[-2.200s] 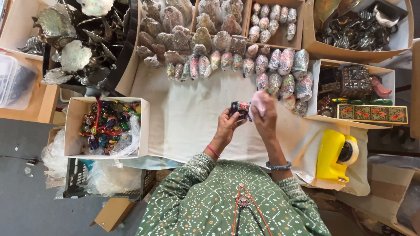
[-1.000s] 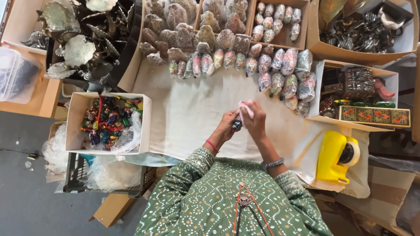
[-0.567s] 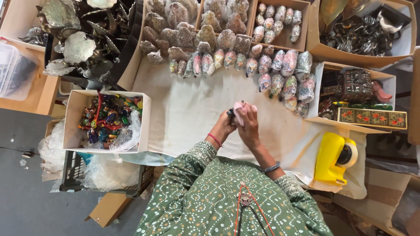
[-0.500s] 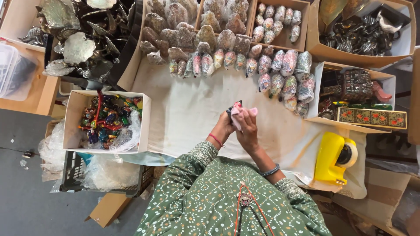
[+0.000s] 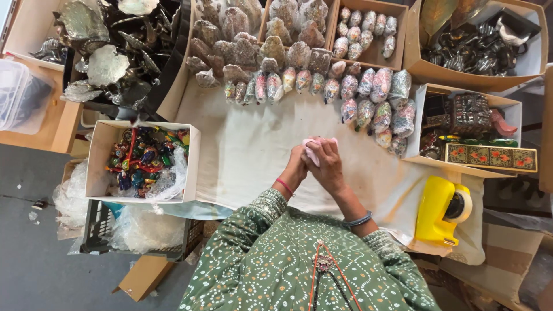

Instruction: The person picks up small, colorful figurines from a box and wipes them with a pink cloth. They then wrap each figurine individually in bubble wrap and place the wrapped items into a cardboard box.

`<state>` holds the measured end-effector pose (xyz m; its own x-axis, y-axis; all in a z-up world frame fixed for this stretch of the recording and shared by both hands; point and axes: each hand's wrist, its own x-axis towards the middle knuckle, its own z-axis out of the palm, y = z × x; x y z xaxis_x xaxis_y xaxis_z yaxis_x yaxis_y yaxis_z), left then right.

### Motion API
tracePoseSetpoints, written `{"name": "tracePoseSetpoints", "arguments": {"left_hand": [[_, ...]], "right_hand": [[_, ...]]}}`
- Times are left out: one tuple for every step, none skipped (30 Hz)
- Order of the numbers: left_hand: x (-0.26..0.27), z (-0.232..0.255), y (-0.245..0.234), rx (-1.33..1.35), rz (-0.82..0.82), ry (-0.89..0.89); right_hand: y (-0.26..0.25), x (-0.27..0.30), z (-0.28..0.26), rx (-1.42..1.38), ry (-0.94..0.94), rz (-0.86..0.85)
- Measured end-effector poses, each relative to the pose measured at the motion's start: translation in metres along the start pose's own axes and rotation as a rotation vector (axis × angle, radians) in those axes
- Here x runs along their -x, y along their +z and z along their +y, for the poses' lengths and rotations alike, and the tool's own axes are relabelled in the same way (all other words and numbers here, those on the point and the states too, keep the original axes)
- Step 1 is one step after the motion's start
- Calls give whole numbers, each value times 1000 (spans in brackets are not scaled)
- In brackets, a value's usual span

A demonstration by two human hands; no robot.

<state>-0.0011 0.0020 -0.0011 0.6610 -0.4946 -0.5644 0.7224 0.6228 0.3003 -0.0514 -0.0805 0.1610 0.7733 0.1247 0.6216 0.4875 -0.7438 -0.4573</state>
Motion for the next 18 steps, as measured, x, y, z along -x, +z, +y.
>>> {"name": "tracePoseSetpoints", "arguments": {"left_hand": [[4,-4,-5,-159,161,47],[4,-11,-10,-156,167,45],[2,-15,-14,-248,149,92],[-1,-20,-16,-341,130,140],[4,-17,-8,-342,127,141],[10,-14,-1,-314,126,125],[17,-13,5,-283,129,107],[12,-15,0,-282,130,105],[5,-16,-5,-197,121,112],[-1,-16,-10,-111,112,120],[-4,-17,-15,-110,112,120],[-8,-19,-20,-82,96,175],[-12,-20,-25,-56,78,228],[-11,-23,-25,-56,77,226],[-10,-25,-27,-94,135,188],[-8,-27,-28,-131,193,149],[-11,-31,-31,-133,194,147],[-15,-35,-34,-183,193,148]], "right_hand": [[2,7,6,29,-17,-33],[9,18,17,26,-14,-38],[15,27,29,35,51,-77],[20,36,40,44,117,-116],[23,36,46,46,115,-113],[25,36,51,43,148,-90],[27,39,54,39,184,-71],[25,36,52,39,186,-73],[23,31,50,-25,235,-17],[21,25,48,-89,284,39],[17,21,42,-89,284,38],[12,17,36,-170,265,9],[7,13,31,-250,247,-19],[7,16,35,-248,248,-19],[8,19,38,-191,174,-43],[9,23,41,-135,99,-66],[12,29,45,-135,103,-66],[15,34,50,-97,204,-60]]}}
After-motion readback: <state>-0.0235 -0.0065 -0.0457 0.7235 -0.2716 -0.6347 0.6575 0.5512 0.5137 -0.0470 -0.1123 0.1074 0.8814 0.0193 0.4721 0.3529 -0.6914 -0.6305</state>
